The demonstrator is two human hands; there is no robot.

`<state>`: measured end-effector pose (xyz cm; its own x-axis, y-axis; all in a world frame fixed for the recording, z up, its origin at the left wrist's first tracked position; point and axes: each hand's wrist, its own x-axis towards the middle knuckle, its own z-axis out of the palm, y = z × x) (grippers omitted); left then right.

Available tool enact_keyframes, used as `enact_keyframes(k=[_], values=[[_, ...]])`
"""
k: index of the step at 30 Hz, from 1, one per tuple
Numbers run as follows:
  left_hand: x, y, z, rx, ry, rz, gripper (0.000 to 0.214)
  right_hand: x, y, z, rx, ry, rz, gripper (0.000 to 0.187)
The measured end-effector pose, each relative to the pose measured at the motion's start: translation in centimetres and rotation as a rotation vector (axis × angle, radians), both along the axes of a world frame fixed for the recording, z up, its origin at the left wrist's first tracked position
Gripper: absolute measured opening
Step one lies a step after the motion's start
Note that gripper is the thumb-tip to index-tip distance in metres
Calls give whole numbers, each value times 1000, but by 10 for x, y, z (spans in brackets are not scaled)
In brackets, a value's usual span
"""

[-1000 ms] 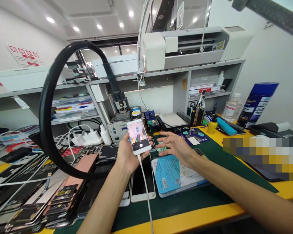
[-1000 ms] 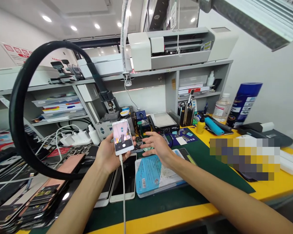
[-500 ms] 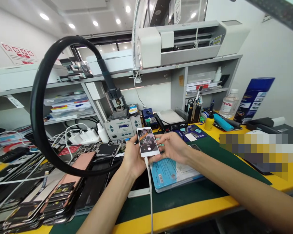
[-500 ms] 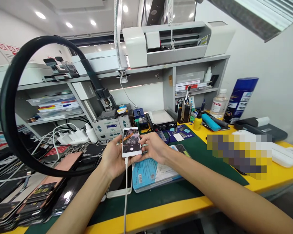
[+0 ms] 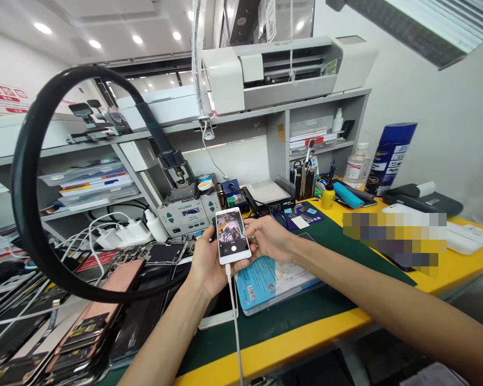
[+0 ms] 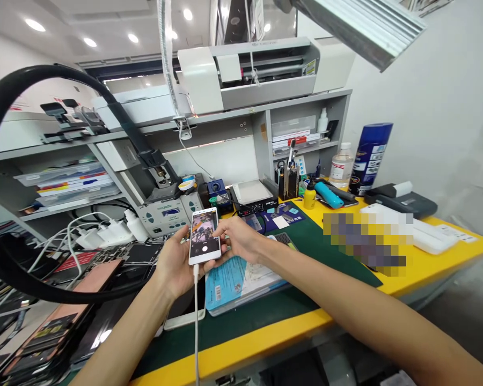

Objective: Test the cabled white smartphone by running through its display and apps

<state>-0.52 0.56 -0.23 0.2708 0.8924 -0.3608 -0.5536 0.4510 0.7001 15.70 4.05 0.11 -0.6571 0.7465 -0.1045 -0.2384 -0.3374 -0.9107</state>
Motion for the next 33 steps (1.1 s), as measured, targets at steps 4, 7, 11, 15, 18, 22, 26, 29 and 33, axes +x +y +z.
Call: enact_keyframes(k=[4,7,11,15,18,22,26,29,33], values=[[-3,1,1,-13,42,-9,59,2,1,2,1,-30,20,16],[-8,4,1,-15,61,-32,59,3,3,2,-16,-14,51,12],[-9,9,0,-19,36,-91,55,5,5,1,-36,47,75,13],[-8,13,1,-21,43,-119,48,6,6,1,-18,58,61,19],[-11,15,1,-24,18,-162,49,4,4,2,-5,50,62,28],[-16,11,-3,22,-40,-196,52,0,0,1,27,-9,36,38],[-15,2,-6,80,-99,-171,58,-2,-2,-1,90,-68,7,38],[-14,-4,-6,112,-163,-142,62,-2,-5,-1,108,-93,-1,37],[-11,-9,-6,159,-200,-135,59,-3,-8,3,99,-100,-25,38]])
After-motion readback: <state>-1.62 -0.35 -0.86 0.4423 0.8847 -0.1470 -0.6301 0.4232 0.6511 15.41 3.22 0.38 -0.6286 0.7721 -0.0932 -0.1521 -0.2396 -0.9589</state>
